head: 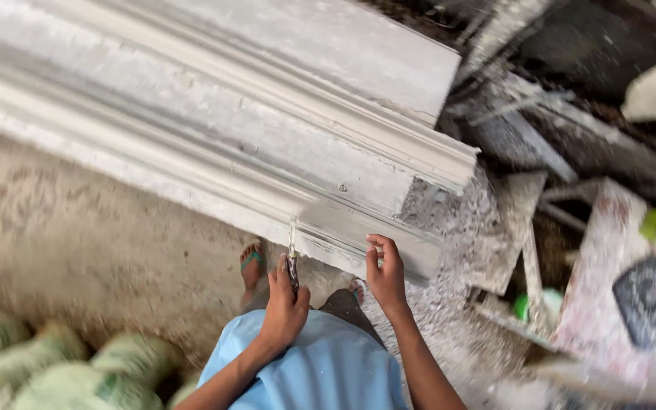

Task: The person scrapes dust and residue from several white decorative moldings using a metal scraper. They work along the grooves and edges of each piece, moving from one molding to the next on a workbench.

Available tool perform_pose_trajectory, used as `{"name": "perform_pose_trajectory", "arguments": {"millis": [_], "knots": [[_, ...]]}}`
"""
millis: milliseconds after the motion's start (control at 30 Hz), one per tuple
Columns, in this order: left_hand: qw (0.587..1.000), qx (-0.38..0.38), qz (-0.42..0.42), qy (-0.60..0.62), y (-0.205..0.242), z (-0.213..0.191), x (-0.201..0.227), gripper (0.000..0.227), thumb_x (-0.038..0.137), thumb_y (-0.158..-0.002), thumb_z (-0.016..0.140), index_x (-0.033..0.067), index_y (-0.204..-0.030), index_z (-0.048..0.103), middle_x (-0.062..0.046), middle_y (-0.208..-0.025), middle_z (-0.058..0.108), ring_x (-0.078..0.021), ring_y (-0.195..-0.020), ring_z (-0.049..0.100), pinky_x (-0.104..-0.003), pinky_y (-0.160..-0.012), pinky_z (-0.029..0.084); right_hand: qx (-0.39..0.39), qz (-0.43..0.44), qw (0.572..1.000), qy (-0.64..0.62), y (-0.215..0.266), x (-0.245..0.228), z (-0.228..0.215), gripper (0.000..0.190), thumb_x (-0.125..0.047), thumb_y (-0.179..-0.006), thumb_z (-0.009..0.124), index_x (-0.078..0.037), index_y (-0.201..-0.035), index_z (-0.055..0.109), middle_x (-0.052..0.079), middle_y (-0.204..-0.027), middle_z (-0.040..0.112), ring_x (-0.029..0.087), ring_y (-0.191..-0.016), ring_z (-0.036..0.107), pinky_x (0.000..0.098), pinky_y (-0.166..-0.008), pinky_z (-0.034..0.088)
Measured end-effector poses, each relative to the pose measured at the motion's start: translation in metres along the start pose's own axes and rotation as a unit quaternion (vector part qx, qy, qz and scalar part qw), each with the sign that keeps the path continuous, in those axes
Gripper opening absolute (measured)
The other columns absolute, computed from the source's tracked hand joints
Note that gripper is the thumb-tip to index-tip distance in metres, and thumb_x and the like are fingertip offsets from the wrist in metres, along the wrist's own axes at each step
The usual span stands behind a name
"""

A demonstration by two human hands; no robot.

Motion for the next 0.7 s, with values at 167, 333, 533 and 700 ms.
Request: {"name": "perform_pose_trajectory", "arguments": {"millis": [167,333,533,700], "knots": [[0.989,0.138,0.029,0.054,-0.007,0.061,-0.015,0.078,0.013,-0.095,0.051,-0.0079,-0.160,0.014,-0.023,-0.116,0.043,-0.0367,-0.088,0.061,-0.047,-0.063,0.052,-0.104,-0.114,0.985,0.080,-0.013,0.003,-0.023,0.025,-0.014,-0.101,0.051,-0.012,-0.122,0.066,0.008,-0.117,0.067,0.028,-0.115,0.063,0.0375,-0.094,0.055],[0.970,0.226,0.045,0.081,-0.022,0.098,0.004,0.077,0.006,-0.094,0.049,-0.0179,-0.156,0.010,-0.023,-0.117,0.038,-0.0432,-0.084,0.061,-0.051,-0.060,0.054,-0.183,-0.241,0.941,0.152,-0.022,0.000,-0.012,0.023,-0.015,-0.101,0.052,-0.011,-0.120,0.065,0.007,-0.117,0.064,0.031,-0.119,0.059,0.0447,-0.102,0.047],[0.958,0.275,0.041,0.071,-0.027,0.111,0.031,0.079,0.002,-0.090,0.049,-0.0191,-0.154,0.008,-0.027,-0.121,0.035,-0.0536,-0.081,0.060,-0.054,-0.056,0.054,-0.186,-0.372,0.887,0.201,-0.033,-0.012,0.023,0.027,-0.014,-0.095,0.060,-0.011,-0.122,0.061,0.010,-0.120,0.060,0.034,-0.125,0.053,0.0484,-0.109,0.042],[0.952,0.300,0.005,0.066,-0.017,0.111,0.058,0.078,0.005,-0.087,0.050,-0.0184,-0.152,0.014,-0.028,-0.114,0.038,-0.0578,-0.084,0.060,-0.061,-0.057,0.055,-0.238,-0.375,0.874,0.194,-0.046,-0.002,0.040,0.028,-0.017,-0.098,0.056,-0.011,-0.125,0.061,0.012,-0.123,0.059,0.037,-0.127,0.051,0.0510,-0.112,0.039]]}}
Point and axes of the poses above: each hand's wrist, its own y-axis away from the middle knuckle, its own z-axis out of the palm, x = y × z, the point moved 9 cm from there along -y, towards the middle knuckle
